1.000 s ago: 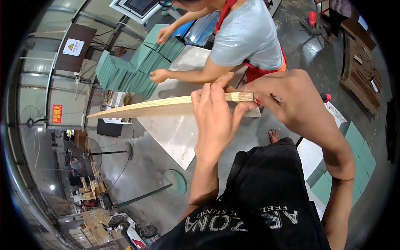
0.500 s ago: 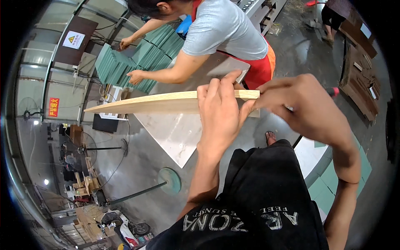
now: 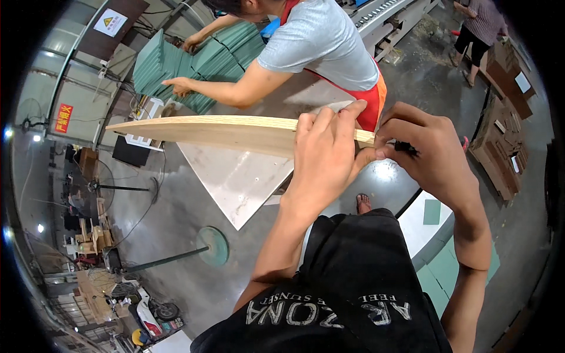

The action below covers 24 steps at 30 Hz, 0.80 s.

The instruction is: The person trims a wooden board with a utility knife, applies glue from a bottle along the edge, attaches an edge strip by hand, trims the excess strip with the utility knife, and carries the board away.

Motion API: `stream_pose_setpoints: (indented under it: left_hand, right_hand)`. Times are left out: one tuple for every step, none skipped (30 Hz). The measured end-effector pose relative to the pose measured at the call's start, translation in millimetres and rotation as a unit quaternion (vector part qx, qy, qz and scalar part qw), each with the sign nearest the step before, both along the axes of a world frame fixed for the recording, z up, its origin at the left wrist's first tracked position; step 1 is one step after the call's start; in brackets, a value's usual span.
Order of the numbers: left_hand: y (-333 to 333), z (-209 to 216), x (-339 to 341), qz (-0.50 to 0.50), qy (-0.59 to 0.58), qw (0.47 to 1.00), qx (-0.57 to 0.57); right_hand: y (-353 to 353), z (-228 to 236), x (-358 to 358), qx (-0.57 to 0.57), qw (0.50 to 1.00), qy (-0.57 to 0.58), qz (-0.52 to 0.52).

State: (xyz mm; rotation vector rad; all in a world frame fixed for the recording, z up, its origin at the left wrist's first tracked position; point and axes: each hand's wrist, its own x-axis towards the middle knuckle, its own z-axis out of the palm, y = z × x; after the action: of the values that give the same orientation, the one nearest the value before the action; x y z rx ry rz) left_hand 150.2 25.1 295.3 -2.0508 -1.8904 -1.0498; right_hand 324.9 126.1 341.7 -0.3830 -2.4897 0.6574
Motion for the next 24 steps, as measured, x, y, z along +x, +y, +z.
stream_pose_setpoints:
  left_hand:
    - [0.3,0.9,0.7,0.0,0.003,1.0,0.008]
    - [0.3,0.9,1.2,0.0,0.005,1.0,0.017]
    - [0.0,0.0,1.4,0.001,0.004,1.0,0.017]
    - [0.7,-0.6,1.6,-0.002,0.004,1.0,0.022]
    - [1.1,-1.2,1.8,-0.005,0.004,1.0,0.028]
    - [1.0,-1.9,2.0,-0.004,0.003,1.0,0.029]
    - [0.5,-2.4,2.2,-0.004,0.001,1.0,0.026]
    - [0.1,-2.5,2.4,-0.004,-0.002,1.0,0.022]
    - [-0.2,-1.9,2.5,-0.003,-0.002,1.0,0.023]
    - [-0.7,-1.1,2.9,-0.002,0.002,1.0,0.024]
    - [-1.1,-0.5,3.3,0.0,0.006,1.0,0.026]
    - [-1.2,0.0,3.7,-0.001,0.006,1.0,0.025]
    - [-1.9,0.4,3.9,0.0,0.005,1.0,0.024]
    - [-2.7,0.6,3.9,0.001,0.004,1.0,0.023]
    - [-3.5,0.2,3.8,0.001,0.004,1.0,0.022]
    - [-3.8,-0.7,3.3,-0.001,0.0,1.0,0.024]
    - [-4.3,-1.1,3.1,-0.004,-0.004,1.0,0.025]
    - [-5.1,-0.7,3.4,-0.002,-0.004,1.0,0.025]
    - [-6.3,-0.5,4.0,-0.004,-0.009,1.0,0.022]
    - [-7.4,-0.1,4.4,-0.006,-0.014,1.0,0.019]
    - [-8.2,0.3,4.4,-0.004,-0.014,1.0,0.02]
    - [-8.1,0.8,4.7,-0.002,-0.013,1.0,0.01]
    - [-8.2,1.0,4.9,-0.001,-0.011,1.0,0.001]
    - [-8.4,0.9,5.0,0.0,-0.011,1.0,0.002]
  right_hand:
    - [0.7,-0.3,-0.1,0.014,1.0,-0.002,0.003]
    - [0.8,-0.4,0.1,0.014,1.0,-0.003,0.005]
    - [0.6,-0.3,0.5,0.032,0.999,-0.006,0.008]
    - [1.3,0.0,0.9,0.05,0.999,-0.008,0.012]
    - [2.2,-0.7,1.6,0.05,0.999,-0.009,0.013]
    - [3.3,-2.0,2.6,0.052,0.998,-0.005,0.019]
    - [3.9,-2.5,3.0,0.053,0.998,0.0,0.024]
    - [4.1,-2.3,2.6,0.053,0.998,0.0,0.025]
    - [4.2,-2.1,2.0,0.054,0.998,0.004,0.031]
    - [3.6,-1.8,2.2,0.055,0.998,0.009,0.036]
    - [3.5,-1.2,2.0,0.055,0.998,0.008,0.035]
    - [4.1,-0.2,1.4,0.059,0.997,0.004,0.04]
    - [4.4,0.5,0.8,0.063,0.997,0.0,0.045]
    - [4.6,1.2,0.6,0.063,0.997,0.0,0.046]
    - [4.6,2.0,0.5,0.063,0.996,-0.009,0.055]
    - [5.1,2.6,0.2,0.064,0.996,-0.017,0.066]
    - [5.2,1.8,0.4,0.065,0.995,-0.017,0.068]
    - [5.2,-0.2,1.1,0.061,0.996,-0.022,0.067]
    - [5.1,-2.6,1.6,0.059,0.996,-0.027,0.068]
    - [4.5,-5.0,2.6,0.06,0.995,-0.027,0.071]
    - [3.3,-7.6,4.0,0.05,0.997,-0.026,0.059]
    - [2.0,-9.2,4.9,0.041,0.998,-0.025,0.047]
    - [0.1,-9.8,5.0,0.042,0.998,-0.025,0.049]
    - [-1.8,-10.4,5.2,0.019,0.999,-0.015,0.027]
